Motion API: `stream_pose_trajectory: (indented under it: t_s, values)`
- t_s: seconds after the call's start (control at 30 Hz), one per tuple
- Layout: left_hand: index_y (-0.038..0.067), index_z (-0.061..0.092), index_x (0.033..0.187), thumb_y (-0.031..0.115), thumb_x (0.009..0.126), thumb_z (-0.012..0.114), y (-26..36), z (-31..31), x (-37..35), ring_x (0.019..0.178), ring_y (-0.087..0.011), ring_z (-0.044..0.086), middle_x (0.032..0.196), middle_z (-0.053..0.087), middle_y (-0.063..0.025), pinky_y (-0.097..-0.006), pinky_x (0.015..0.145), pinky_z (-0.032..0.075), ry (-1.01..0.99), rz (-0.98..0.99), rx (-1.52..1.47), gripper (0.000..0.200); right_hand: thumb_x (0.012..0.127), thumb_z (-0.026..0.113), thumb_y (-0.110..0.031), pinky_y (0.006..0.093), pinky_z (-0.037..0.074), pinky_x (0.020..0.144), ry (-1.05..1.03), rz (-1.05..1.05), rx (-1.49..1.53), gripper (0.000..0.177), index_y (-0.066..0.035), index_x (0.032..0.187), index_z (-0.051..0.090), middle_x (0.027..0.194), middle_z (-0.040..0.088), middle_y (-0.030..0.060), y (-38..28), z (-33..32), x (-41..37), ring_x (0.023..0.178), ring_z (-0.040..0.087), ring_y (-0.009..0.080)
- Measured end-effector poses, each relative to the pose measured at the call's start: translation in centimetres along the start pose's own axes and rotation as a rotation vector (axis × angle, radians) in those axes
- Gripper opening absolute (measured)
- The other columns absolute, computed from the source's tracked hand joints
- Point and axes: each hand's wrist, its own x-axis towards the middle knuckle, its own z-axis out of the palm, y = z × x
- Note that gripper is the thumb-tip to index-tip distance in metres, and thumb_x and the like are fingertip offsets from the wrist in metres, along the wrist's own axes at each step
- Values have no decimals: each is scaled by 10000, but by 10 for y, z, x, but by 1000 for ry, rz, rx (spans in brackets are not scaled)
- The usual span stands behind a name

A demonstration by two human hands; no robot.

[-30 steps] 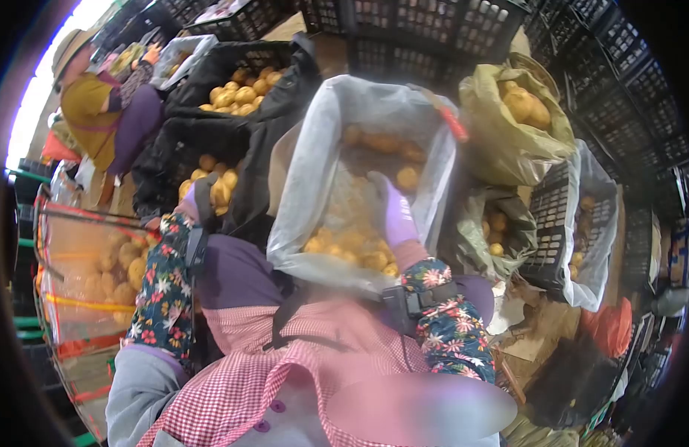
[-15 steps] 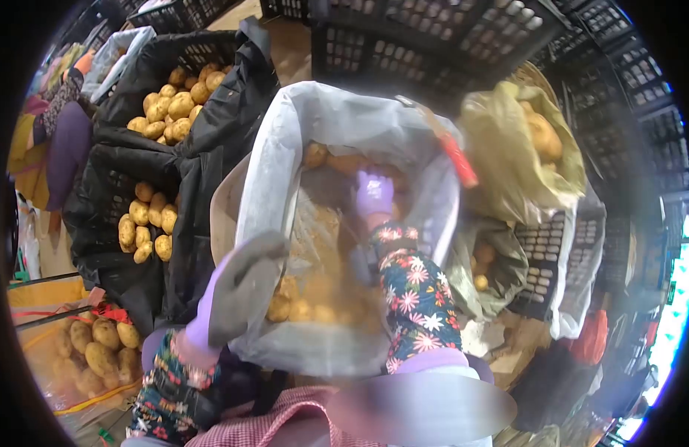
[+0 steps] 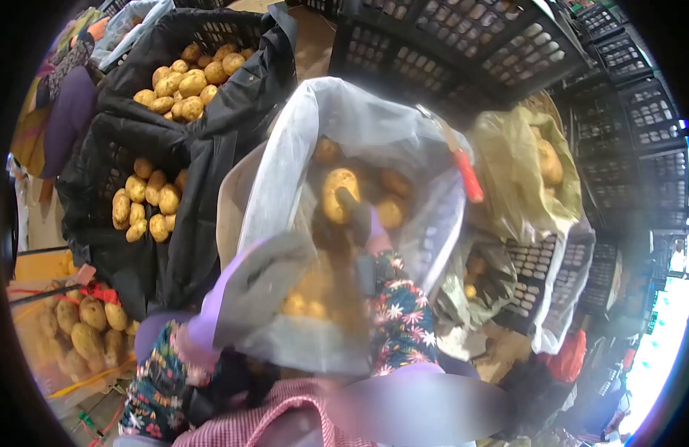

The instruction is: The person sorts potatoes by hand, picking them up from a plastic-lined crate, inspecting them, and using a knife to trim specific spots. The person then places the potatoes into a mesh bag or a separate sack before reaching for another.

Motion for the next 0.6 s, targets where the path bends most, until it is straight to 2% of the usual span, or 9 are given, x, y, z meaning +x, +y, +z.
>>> stream_pose_trajectory:
  t_s: [0.07, 0.17, 0.2, 0.27, 0.33, 0.47, 0.57, 0.6]
  values:
    - [-51, 492, 1329, 96, 1000, 508, -2, -1, 9, 1137, -171, 576, 1234, 605, -108, -310, 963, 468, -46, 21, -54, 361, 975, 596, -374, 310, 532, 837, -19, -377, -441, 482, -69, 1341, 525, 1111, 642, 69, -23, 24, -79, 966, 613, 152]
    - [-33, 503, 1320, 186, 1019, 495, -12, -7, 16, 1114, -173, 585, 1203, 613, -110, -293, 919, 472, 12, 56, -128, 372, 984, 578, -374, 312, 514, 878, -132, 197, 582, 465, -70, 1332, 527, 1192, 614, 57, -62, 42, -125, 1030, 605, 151]
    - [-30, 505, 1319, 205, 1018, 498, -9, -9, 16, 1106, -175, 587, 1203, 613, -111, -285, 913, 470, 60, 62, -102, 382, 962, 615, -356, 321, 502, 906, -166, 88, 398, 499, -72, 1357, 503, 1229, 601, 48, -82, 42, -149, 1076, 597, 151]
    - [-23, 508, 1318, 242, 1016, 503, -4, -9, 8, 1090, -178, 592, 1202, 614, -114, -271, 899, 466, 163, 81, -58, 402, 926, 656, -165, 343, 524, 917, -265, -132, 154, 471, -65, 1359, 501, 1244, 590, 58, -93, 26, -171, 1115, 588, 170]
    - [-15, 505, 1325, 265, 1007, 524, -17, -9, 3, 1087, -182, 594, 1204, 613, -117, -272, 891, 469, 173, 127, -44, 423, 888, 717, -109, 339, 530, 915, -131, 89, 408, 499, -15, 1325, 496, 1242, 592, 96, -126, 36, -195, 1099, 604, 183]
    - [0, 447, 1394, 254, 982, 574, -34, 17, -5, 1095, -182, 585, 1208, 615, -118, -297, 903, 482, 84, 168, -211, 500, 843, 773, -133, 314, 527, 904, -46, -146, 79, 583, 38, 1312, 470, 1163, 634, 106, -110, 28, -216, 1025, 636, 171]
    - [0, 456, 1398, 228, 991, 554, -41, 31, 0, 1079, -173, 598, 1213, 615, -110, -304, 904, 500, 169, 350, 508, 476, 830, 786, -136, 308, 528, 896, -42, -139, -16, 616, 41, 1324, 465, 1164, 633, 105, -117, 35, -228, 1020, 638, 167]
    - [3, 472, 1387, 241, 994, 551, -49, 24, 6, 1073, -172, 604, 1216, 614, -107, -304, 898, 505, 133, 436, 583, 466, 827, 790, -140, 306, 528, 894, -47, -151, 2, 624, 43, 1327, 464, 1166, 632, 105, -112, 34, -225, 1020, 637, 167]
